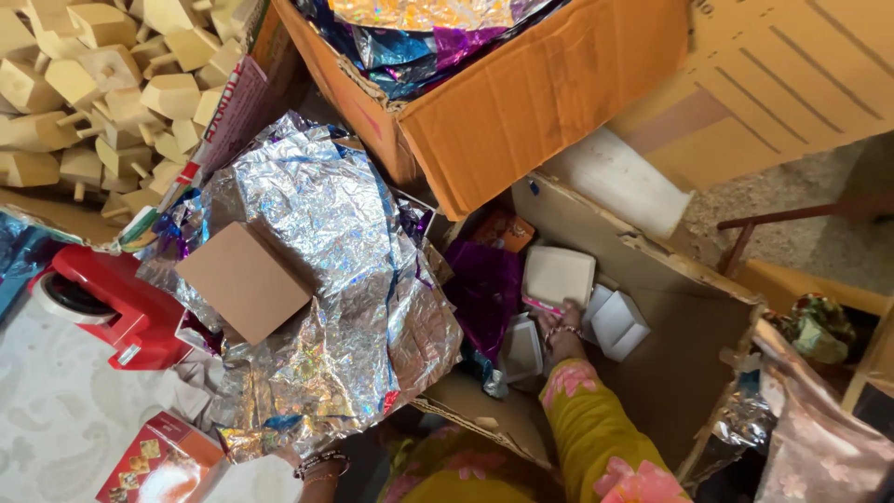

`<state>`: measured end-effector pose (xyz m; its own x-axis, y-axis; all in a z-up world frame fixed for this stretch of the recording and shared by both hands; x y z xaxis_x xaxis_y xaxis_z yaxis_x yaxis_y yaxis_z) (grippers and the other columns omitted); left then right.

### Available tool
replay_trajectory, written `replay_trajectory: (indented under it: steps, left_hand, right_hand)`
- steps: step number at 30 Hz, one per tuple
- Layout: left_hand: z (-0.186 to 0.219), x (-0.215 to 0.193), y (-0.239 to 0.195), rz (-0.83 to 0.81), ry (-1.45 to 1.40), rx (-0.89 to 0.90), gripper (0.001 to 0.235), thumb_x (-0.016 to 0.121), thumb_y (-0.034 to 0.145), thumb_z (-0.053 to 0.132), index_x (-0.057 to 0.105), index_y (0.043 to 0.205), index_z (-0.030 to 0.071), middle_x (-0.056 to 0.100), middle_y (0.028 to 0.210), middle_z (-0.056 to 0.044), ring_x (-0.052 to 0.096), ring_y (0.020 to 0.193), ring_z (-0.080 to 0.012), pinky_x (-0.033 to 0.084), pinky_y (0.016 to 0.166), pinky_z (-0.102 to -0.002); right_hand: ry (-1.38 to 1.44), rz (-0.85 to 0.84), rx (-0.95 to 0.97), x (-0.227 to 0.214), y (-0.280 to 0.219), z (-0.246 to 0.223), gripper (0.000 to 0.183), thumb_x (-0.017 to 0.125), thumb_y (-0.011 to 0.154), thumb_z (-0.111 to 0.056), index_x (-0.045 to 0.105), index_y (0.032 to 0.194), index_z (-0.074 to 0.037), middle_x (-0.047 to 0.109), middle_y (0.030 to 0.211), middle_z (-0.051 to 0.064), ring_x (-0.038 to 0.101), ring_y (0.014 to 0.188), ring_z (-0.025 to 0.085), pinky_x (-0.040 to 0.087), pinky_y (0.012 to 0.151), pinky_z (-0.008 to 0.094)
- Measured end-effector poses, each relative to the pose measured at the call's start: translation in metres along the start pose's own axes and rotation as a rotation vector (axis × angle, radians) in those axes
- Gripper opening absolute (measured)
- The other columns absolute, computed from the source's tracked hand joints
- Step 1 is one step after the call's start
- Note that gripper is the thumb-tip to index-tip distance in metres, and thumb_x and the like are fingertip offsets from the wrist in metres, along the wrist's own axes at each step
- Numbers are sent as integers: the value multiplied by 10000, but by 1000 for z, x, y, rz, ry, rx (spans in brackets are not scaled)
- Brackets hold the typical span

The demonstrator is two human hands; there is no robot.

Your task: The person wraps a small rectangular item in shiny blue metallic foil, folding and pressing the foil around it at a work table, then reaches into a nearby cardboard box to retrieve a printed orange box and places unwrapped items into it. Crates of unwrapped items and stacks of already foil-wrapped pieces sit around the table.

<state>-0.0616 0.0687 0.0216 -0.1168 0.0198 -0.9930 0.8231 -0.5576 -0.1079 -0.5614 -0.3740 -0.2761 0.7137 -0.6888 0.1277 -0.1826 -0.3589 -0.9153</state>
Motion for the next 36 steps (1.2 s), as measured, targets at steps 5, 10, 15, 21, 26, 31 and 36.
replay_trajectory:
  steps: [5,10,15,21,26,31,36]
  left_hand:
    - [20,36,24,-44,-14,-12,1031,545,726,743,424,1534,114,497,1512,-131,39,1593,-391,-63,1251,-704]
    - [74,67,77,-76,-41,-15,1016,560,704,727,445,1520,132,533,1497,-101,40,1606,-376,-67,1266,-704]
    - [140,-22,81,77,394,59,1087,494,787,851,442,1582,111,374,1590,-134,-7,1611,-420,-70,1168,-721]
    - [146,-47,79,-10,167,42,998,519,833,813,439,1538,112,125,1727,-225,-26,1590,-434,-29,1135,-731]
    - [117,-33,83,155,-202,308,915,641,744,624,460,1492,129,199,1647,-190,47,1531,-386,43,1168,-657]
    - [67,-27,63,-213,-799,391,592,621,909,535,600,1397,198,575,1461,-108,488,1407,-277,357,1183,-529]
    - [83,-129,2,-761,-1557,394,669,539,961,535,438,1512,168,624,1416,-137,626,1280,-230,483,1066,-418]
  right_hand:
    - [46,-35,-3,-49,-45,-16,475,679,852,-445,522,1199,-161,591,1197,99,644,1127,331,515,1025,551]
    - [48,-257,-23,-61,-107,-44,492,636,905,-452,490,1220,-103,632,1177,153,623,1145,369,481,1057,602]
    - [-26,-534,-90,-26,-201,-68,521,587,876,-459,559,1306,-167,647,1288,113,613,1195,358,443,1051,616]
    - [61,-1134,-123,22,-368,-71,635,608,847,-474,595,1330,-63,670,1354,187,651,1196,427,502,956,652]
    - [-198,-1214,-187,8,-341,-53,532,597,968,-329,585,1374,14,687,1266,174,672,1128,310,537,986,476]
    - [-357,-1103,-167,23,-407,4,533,617,953,-387,605,1280,34,717,1169,182,706,1029,302,558,924,467]
    - [-690,-1110,-113,59,-501,58,472,636,843,-280,633,1238,-22,745,1118,163,732,991,273,576,924,439]
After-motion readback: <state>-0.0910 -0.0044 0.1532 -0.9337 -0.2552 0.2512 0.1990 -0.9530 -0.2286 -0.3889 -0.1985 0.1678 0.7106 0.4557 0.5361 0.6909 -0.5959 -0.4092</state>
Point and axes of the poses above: each hand's wrist, its own y-axis towards the middle knuckle, its own x-axis out of the palm, z = x × y, the point moved 3 cm from there along y, towards the middle knuckle
